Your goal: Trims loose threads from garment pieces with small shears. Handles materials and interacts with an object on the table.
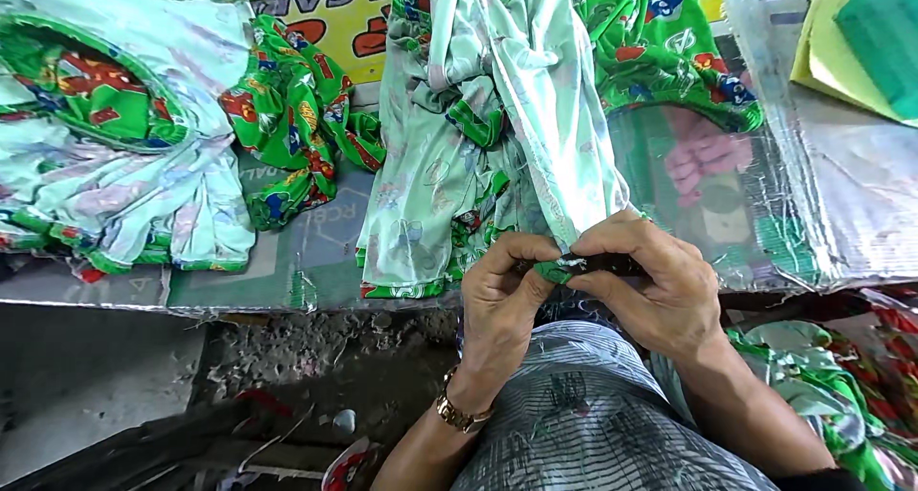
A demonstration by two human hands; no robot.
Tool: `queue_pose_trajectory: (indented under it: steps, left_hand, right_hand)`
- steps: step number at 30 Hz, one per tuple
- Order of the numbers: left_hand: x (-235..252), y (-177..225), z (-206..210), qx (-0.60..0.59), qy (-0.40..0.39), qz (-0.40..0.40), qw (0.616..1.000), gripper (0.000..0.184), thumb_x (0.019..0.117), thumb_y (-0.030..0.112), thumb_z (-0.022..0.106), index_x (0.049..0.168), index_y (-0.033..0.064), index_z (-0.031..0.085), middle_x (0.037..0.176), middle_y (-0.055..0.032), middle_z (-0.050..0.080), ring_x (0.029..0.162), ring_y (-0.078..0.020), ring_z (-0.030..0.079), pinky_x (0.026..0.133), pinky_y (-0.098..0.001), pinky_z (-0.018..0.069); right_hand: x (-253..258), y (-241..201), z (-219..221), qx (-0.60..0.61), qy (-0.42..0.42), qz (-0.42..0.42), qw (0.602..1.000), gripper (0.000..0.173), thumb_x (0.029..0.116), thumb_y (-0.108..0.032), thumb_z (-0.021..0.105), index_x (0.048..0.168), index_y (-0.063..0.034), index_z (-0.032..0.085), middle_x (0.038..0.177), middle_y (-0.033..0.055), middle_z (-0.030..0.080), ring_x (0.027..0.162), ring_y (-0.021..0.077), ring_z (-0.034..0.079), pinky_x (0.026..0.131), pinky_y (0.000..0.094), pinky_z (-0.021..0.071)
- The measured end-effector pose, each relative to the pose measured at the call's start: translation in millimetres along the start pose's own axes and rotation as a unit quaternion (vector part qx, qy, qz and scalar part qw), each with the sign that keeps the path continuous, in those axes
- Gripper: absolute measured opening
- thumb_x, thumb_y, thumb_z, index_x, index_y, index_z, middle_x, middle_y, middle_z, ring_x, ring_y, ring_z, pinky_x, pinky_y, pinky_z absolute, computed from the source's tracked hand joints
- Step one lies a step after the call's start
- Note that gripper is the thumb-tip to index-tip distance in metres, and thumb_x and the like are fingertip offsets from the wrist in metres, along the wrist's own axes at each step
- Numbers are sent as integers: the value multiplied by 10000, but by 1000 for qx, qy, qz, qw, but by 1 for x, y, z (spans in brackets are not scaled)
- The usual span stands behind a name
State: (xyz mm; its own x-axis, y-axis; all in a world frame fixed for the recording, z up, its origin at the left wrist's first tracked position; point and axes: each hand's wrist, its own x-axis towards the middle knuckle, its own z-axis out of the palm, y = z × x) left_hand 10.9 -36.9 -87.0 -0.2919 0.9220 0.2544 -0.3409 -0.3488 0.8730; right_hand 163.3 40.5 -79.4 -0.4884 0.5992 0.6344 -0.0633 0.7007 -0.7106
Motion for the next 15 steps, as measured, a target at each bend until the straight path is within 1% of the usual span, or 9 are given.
queue_pose_trajectory:
  steps: [4,7,9,11,13,15]
  left_hand:
    - [-1,0,1,17,-6,10,1000,103,966,75,685,1054,117,718,1008,7,691,916,-65,678,829,-254,599]
    - [-3,-1,1,24,0,19,1000,119,963,75,688,1067,124,720,1034,9,698,933,-65,683,836,-253,600]
    - [-2,0,1,48,13,50,998,152,952,53,695,1083,128,716,1055,17,692,962,-63,675,848,-242,592]
    - [-1,3,2,96,27,90,991,184,936,27,701,1074,149,705,1080,38,670,1007,-57,655,866,-230,582]
    - [-1,5,1,144,43,132,980,181,936,28,701,1061,157,689,1117,46,648,1055,-61,638,884,-226,576]
    - [-1,6,0,177,57,173,967,173,942,51,704,1063,172,677,1107,55,655,1054,-58,643,890,-228,577]
  right_hand:
    - [-2,2,2,-13,18,-26,999,102,975,-107,691,1037,-36,653,977,18,666,928,24,648,805,150,554]
    - [-4,3,1,9,8,-23,1000,118,962,-100,700,1051,-38,654,987,16,670,939,28,654,812,154,564]
    - [-6,4,0,42,-3,-6,999,190,952,-125,715,1102,-50,625,1014,4,653,925,16,646,785,148,573]
    - [-9,4,0,48,-2,4,999,252,947,-143,726,1151,-64,603,1051,1,644,930,12,640,789,152,572]
    - [-10,4,-1,38,3,2,999,254,943,-142,730,1149,-65,605,1050,3,635,927,13,639,793,153,575]
    - [-9,2,0,28,7,-6,1000,226,941,-132,733,1120,-62,615,1038,9,647,931,19,645,798,156,574]
